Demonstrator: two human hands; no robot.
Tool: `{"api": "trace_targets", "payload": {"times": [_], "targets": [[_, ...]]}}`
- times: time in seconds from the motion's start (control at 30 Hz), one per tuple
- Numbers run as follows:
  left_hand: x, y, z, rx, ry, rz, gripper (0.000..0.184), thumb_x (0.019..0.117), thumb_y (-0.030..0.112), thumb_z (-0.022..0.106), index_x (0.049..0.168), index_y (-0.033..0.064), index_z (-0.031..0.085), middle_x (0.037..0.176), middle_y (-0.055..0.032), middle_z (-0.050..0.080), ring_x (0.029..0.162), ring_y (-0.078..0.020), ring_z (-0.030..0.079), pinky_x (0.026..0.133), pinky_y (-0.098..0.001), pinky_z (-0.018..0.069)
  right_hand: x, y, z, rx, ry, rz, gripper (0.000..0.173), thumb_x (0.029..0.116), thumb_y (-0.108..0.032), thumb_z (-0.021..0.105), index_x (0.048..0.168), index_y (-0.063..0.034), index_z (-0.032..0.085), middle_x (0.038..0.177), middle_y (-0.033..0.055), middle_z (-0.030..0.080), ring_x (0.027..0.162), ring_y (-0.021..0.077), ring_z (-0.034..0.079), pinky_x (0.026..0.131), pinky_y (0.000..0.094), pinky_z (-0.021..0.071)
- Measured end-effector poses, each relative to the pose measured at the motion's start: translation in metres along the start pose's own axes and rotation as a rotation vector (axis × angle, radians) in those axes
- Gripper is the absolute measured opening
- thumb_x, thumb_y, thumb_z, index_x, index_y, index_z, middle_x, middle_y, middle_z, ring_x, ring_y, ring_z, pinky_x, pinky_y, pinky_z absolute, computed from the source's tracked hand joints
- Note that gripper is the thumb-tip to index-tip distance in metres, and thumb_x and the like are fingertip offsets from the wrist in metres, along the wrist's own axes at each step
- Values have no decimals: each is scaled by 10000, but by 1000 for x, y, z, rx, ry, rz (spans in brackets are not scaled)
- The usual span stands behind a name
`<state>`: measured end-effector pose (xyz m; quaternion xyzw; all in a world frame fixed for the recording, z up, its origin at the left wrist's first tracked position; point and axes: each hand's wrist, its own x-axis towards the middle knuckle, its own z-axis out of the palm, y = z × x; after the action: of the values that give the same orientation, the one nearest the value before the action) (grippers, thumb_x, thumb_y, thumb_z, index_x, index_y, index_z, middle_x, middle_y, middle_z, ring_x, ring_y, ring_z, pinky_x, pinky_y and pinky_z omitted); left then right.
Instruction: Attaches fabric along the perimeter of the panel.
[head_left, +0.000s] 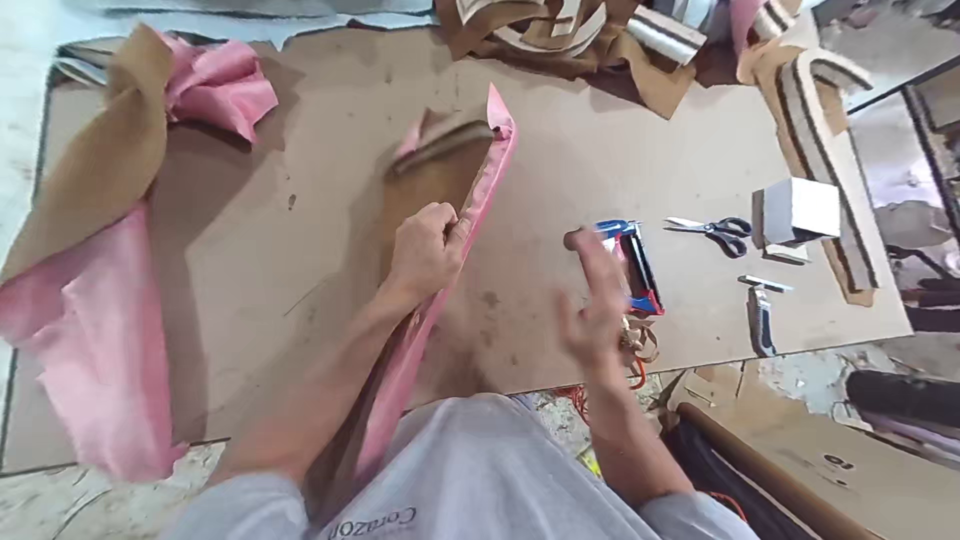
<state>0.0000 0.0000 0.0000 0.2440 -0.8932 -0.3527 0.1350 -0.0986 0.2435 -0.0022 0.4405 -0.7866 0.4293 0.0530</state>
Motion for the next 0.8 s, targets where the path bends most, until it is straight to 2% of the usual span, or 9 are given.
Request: {"api": "trace_targets", "payload": {"times": [0.07,0.13,0.2,0.3,0.4,0.47,0.53,0.67,0.8], "targets": [[-9,-28,31,151,-36,-4,290,1050,256,538,969,12,672,971,-148,648,816,-282,673,720,-476,582,-6,72,-22,-520,-95,429,706,932,-504,641,1506,-113,514,1476,247,511,1348,437,500,1047,605,461],[-22,-58,72,196,-100,-34,297,1052,247,524,996,1,682,1042,-175,658,869,-319,696,755,-502,596,-21,127,-25,-670,-287,719,932,857,-623,685,1589,-129,387,1470,327,470,1325,542,467,1022,693,421],[-28,-74,95,193,-99,-28,300,1044,239,532,970,-9,682,1027,-187,653,868,-333,695,742,-502,593,-26,156,-24,-668,-392,831,996,866,-617,706,1623,-114,298,1417,343,510,1275,544,515,1012,695,427],[-31,-80,94,109,-82,-99,293,1024,293,590,1007,7,655,994,-175,658,854,-338,688,739,-518,581,-7,168,-28,-607,-462,888,1030,855,-390,790,1638,-68,203,1371,314,569,1233,497,580,1010,697,440],[-32,-78,88,75,-106,-254,440,1003,435,629,1212,48,625,1062,-179,702,974,-367,698,850,-565,564,16,154,-30,-660,-466,960,848,793,-227,775,1534,-44,404,1230,307,646,1165,503,613,954,724,453],[-29,-81,87,63,-133,-263,441,1024,461,585,1105,37,675,1046,-189,667,922,-380,685,792,-571,561,31,122,-29,-675,-447,951,559,857,-305,696,1344,-47,602,1109,260,692,1084,453,652,905,691,477],[-29,-87,86,28,-162,-221,393,1052,399,548,992,32,673,1002,-189,641,837,-377,674,711,-566,558,35,80,-17,-572,-480,884,408,870,-434,698,1054,-70,724,885,151,716,858,323,703,760,610,539],[-26,-91,84,-25,-172,-144,348,1074,319,507,953,26,649,964,-185,634,792,-371,673,660,-552,559,41,20,34,-325,-664,732,323,835,-471,753,873,-150,744,752,-6,704,705,133,691,675,454,586],[-28,-95,86,-84,-130,-138,274,1052,257,545,943,30,652,957,-178,640,780,-362,678,637,-534,558,52,10,56,-379,-768,674,302,830,-472,739,858,-171,730,722,-21,678,683,123,671,642,445,551]]}}
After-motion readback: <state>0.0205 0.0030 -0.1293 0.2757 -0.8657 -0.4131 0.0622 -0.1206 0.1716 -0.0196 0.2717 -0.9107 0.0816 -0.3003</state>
